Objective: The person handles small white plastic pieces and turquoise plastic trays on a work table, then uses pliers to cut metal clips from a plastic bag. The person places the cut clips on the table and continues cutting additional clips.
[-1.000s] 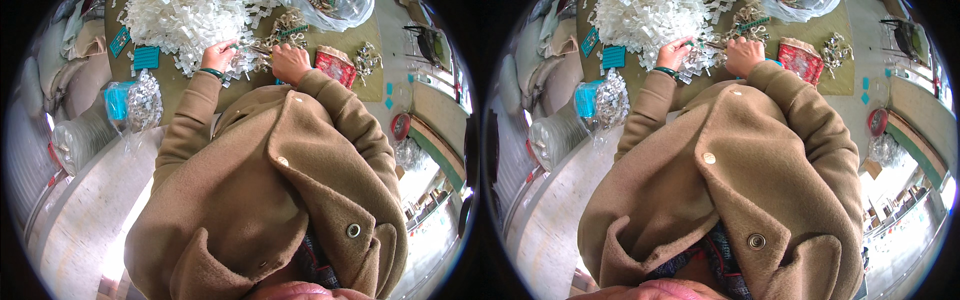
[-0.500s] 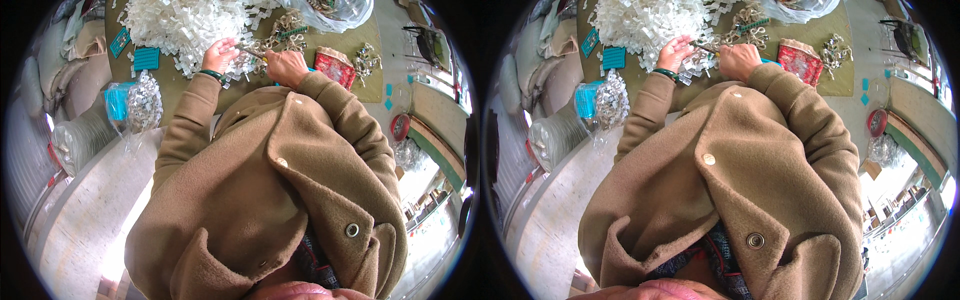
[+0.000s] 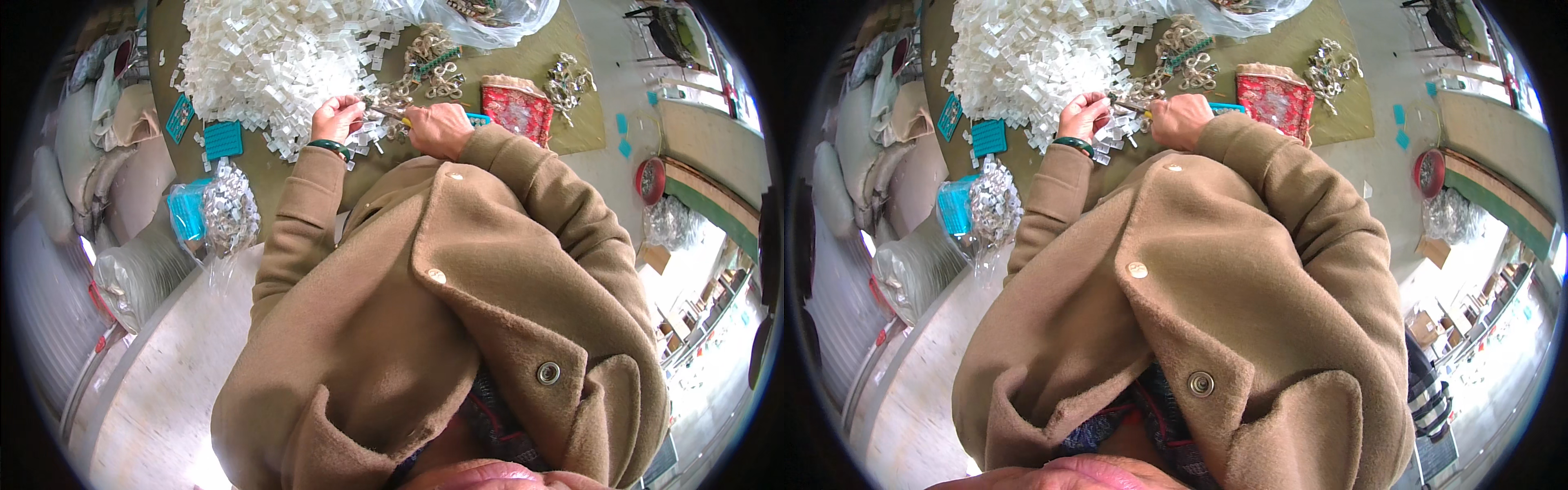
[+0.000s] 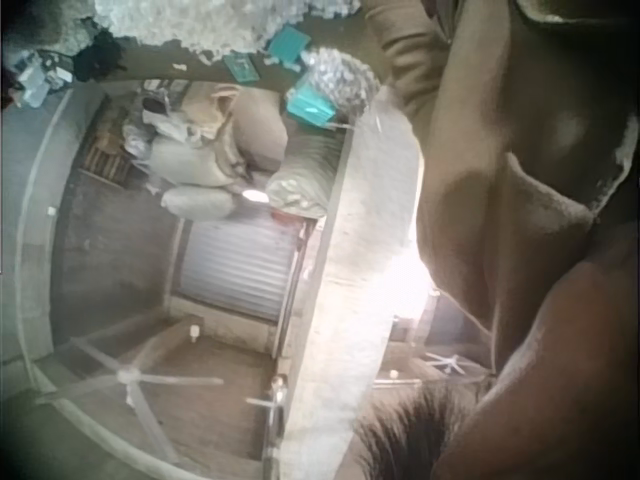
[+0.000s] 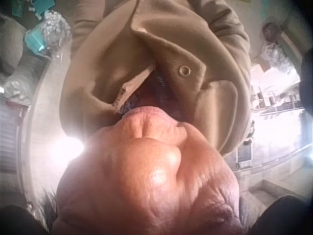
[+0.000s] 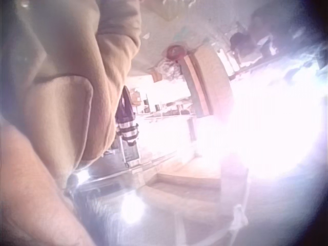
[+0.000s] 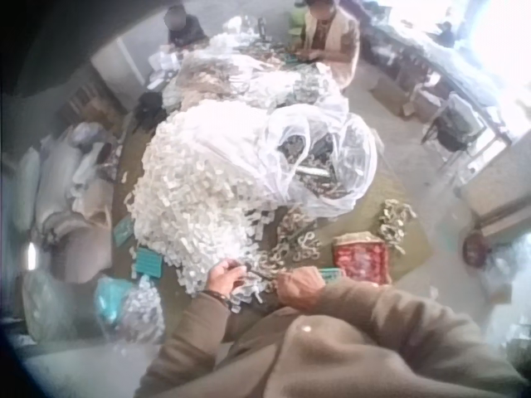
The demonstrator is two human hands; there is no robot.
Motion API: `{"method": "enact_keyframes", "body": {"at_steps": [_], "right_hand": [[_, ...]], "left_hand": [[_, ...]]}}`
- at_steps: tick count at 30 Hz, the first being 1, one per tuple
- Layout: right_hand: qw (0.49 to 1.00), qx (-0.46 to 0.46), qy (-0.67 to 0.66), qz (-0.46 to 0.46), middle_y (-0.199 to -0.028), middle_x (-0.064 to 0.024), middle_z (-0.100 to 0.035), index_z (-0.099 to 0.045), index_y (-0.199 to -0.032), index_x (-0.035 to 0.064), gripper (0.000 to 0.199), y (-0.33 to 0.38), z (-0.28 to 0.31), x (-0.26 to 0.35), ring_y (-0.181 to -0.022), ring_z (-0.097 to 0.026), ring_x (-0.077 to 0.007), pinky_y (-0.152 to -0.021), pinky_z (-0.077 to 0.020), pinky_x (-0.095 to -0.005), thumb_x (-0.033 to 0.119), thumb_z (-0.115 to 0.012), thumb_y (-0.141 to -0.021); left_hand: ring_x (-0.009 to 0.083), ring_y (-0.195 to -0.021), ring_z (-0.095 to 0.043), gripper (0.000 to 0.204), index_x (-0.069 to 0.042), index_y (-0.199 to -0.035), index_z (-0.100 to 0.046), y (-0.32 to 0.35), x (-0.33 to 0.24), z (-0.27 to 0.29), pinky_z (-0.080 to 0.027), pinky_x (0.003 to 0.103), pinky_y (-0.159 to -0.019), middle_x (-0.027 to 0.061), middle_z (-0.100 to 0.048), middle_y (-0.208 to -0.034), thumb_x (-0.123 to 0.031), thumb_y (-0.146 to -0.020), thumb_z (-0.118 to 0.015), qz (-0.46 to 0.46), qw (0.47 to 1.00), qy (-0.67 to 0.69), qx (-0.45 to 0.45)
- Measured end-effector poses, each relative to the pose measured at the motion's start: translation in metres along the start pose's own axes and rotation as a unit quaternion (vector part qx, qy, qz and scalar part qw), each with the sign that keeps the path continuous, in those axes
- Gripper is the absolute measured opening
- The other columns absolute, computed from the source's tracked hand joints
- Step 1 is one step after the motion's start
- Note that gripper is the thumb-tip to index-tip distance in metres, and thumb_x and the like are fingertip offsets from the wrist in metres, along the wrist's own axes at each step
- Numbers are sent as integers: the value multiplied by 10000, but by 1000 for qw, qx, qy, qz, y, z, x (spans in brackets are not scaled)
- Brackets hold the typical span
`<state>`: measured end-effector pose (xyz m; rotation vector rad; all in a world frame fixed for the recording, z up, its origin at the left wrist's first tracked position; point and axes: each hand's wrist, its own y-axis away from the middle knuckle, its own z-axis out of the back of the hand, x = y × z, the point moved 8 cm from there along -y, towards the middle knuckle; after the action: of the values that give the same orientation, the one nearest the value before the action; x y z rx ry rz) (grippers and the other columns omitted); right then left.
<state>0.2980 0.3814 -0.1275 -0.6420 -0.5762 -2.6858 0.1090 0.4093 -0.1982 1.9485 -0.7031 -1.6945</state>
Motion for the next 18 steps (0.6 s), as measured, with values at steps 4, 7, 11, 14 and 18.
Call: {"method": "enact_keyframes", "body": {"at_steps": [4,7,11,14,18], "right_hand": [[1000,-5,-10,-7,-675,-230,-641,-630,-821,40,190,5,-4,-5,-642,-652,-413,-612,-504,-527,201,-530,-818],[1000,-7,-9,-11,-673,-229,-641,-634,-826,45,183,6,-4,-7,-643,-651,-415,-613,-504,-527,195,-530,-813],[1000,4,-20,-16,-690,-233,-647,-648,-872,55,201,8,1,-12,-663,-655,-415,-634,-507,-526,199,-522,-812],[999,24,-27,-30,-733,-234,-665,-670,-949,71,245,10,2,-14,-724,-669,-403,-685,-517,-515,206,-520,-808],[999,26,-19,-23,-760,-234,-674,-677,-1018,77,289,9,3,-15,-720,-672,-396,-688,-520,-506,204,-518,-812]], "left_hand": [[74,-708,-629,131,-88,-952,-649,-1,-2,-5,-545,223,-634,-13,-654,-840,-80,-849,-729,-23,998,-35,37],[81,-714,-634,115,-68,-947,-649,-3,-7,-11,-548,228,-633,3,-656,-848,-54,-854,-716,-73,994,-75,32],[107,-714,-643,106,-28,-959,-641,-6,-9,-20,-569,251,-666,37,-658,-850,-18,-865,-689,-93,990,-95,44],[124,-679,-638,102,-4,-931,-628,-8,-7,-19,-575,269,-642,52,-654,-814,-8,-852,-693,-59,995,-49,64],[118,-712,-653,142,-11,-986,-625,-13,-4,-19,-582,270,-667,45,-657,-842,-11,-866,-700,-5,991,-81,111]]}}
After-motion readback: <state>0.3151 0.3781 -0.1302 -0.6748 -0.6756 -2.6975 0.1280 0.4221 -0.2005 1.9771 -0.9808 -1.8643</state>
